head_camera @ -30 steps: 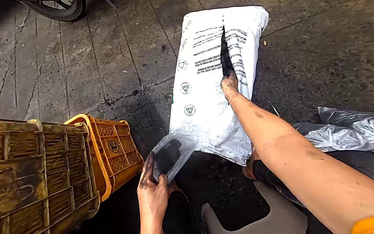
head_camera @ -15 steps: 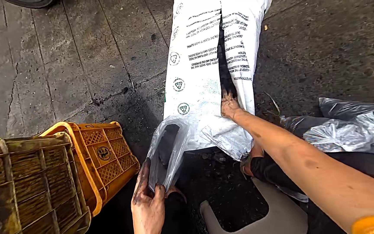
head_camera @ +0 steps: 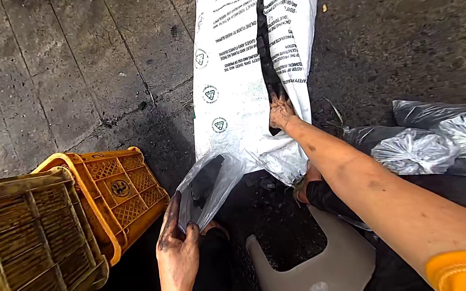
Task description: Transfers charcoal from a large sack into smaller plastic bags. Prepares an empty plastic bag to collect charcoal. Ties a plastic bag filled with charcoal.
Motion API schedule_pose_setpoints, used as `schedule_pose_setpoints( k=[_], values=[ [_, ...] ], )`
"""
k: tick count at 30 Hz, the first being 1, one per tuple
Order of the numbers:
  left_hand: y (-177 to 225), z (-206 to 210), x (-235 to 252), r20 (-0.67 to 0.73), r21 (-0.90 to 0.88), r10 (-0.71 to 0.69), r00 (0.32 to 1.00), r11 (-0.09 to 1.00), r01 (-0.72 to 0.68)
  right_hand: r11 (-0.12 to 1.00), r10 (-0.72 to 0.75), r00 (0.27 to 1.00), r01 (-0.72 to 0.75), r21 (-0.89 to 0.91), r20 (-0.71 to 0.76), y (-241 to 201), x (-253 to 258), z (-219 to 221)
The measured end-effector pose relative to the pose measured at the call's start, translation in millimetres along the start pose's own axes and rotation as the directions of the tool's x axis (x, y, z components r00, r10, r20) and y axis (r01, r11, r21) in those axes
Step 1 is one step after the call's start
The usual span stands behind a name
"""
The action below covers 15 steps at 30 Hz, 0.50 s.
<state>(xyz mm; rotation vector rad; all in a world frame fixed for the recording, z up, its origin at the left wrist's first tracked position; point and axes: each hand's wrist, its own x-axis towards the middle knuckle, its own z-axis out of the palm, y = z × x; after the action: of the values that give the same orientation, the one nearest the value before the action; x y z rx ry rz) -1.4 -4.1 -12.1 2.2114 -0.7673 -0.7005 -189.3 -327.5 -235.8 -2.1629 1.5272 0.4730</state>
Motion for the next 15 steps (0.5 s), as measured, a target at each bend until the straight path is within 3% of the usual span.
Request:
schedule_pose_setpoints(
  k=[3,7,9,13,15],
  values=[
    [0.9,-0.1,2.0,0.001,0.025,0.021,1.0,0.999,-0.021,0.998,0.058,0.998,-0.058,0.003,0.027,-16.0,-8.9,8.2],
    [2.9,0.3,3.5,0.004,0.001,0.024,1.0,1.0,-0.024,0.991,0.009,0.998,-0.002,0.131,-0.058,-7.7,-8.7,15.7],
    [0.5,1.1,0.8,0.009,0.009,0.02,1.0,1.0,-0.021,0.984,0.074,0.997,-0.067,0.162,-0.036,-13.7,-5.4,14.0],
    [-0.8,1.3,-3.1,0.006,0.004,0.012,1.0,1.0,-0.013,0.986,0.114,0.993,-0.112,0.121,-0.013,-30.1,1.6,7.7],
    [0.0,1.9,-2.4,0.016,0.0,0.011,1.0,1.0,-0.011,0.996,0.089,0.996,-0.089,0.003,-0.001,-32.4,8.4,-5.0]
  ],
)
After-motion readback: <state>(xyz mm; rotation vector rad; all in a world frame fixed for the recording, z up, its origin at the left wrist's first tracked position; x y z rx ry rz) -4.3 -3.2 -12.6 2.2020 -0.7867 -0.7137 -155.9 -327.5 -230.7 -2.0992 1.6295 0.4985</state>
